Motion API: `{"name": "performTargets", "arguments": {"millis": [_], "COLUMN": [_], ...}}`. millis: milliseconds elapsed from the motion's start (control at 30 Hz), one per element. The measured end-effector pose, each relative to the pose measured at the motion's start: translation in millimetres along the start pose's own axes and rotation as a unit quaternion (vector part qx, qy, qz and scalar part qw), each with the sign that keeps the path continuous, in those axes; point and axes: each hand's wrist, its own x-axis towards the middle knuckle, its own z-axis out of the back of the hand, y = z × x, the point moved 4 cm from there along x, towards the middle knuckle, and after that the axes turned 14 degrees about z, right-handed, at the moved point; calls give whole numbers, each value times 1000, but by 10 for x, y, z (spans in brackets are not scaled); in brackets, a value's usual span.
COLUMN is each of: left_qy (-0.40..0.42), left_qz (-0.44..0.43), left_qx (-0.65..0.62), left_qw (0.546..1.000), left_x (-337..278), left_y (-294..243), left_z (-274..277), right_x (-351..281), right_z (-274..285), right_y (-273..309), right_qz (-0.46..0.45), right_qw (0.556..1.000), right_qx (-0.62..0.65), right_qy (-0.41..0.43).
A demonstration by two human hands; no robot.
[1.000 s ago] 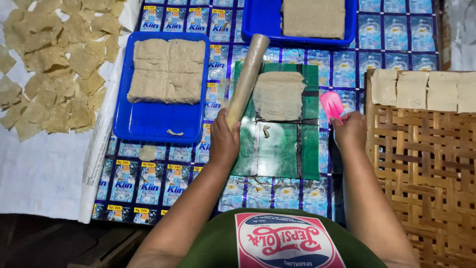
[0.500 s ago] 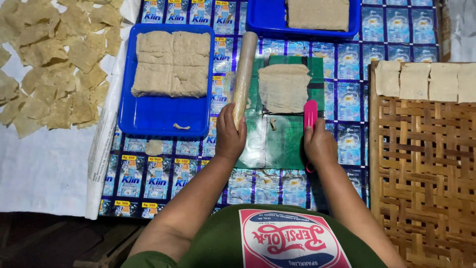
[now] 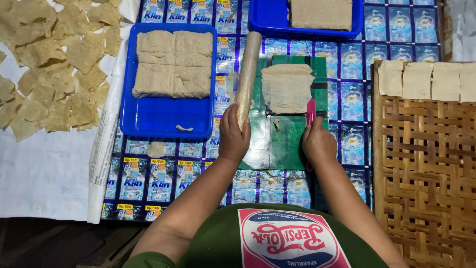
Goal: Preparing and folding pieces of dough on a mat.
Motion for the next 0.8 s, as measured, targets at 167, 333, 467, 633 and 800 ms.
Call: {"name": "performTargets", "arguments": {"millis": [167, 333, 467, 633, 800], "left_qy": [2, 24, 30, 25, 31], "left_qz": [2, 17, 23, 22, 25], "left_qx": [9, 6, 6, 6, 8], "left_qw": [1000, 1000, 999, 999, 999], "left_x": [2, 19, 25, 36, 30], "left_y": [13, -60, -77, -59, -81], "left_z": [-21, 56, 67, 39, 60], "right_x": [193, 378, 556, 796, 1086], "right_z": [13, 32, -3, 111, -1], "right_y": [8, -51, -130, -77, -208], "right_qz": [-1, -2, -5, 2, 11], "right_qw": [1000, 1000, 1000, 1000, 1000], "right_qx": [-12, -18, -16, -5, -12], "right_qy": [-7, -4, 1, -2, -7]}}
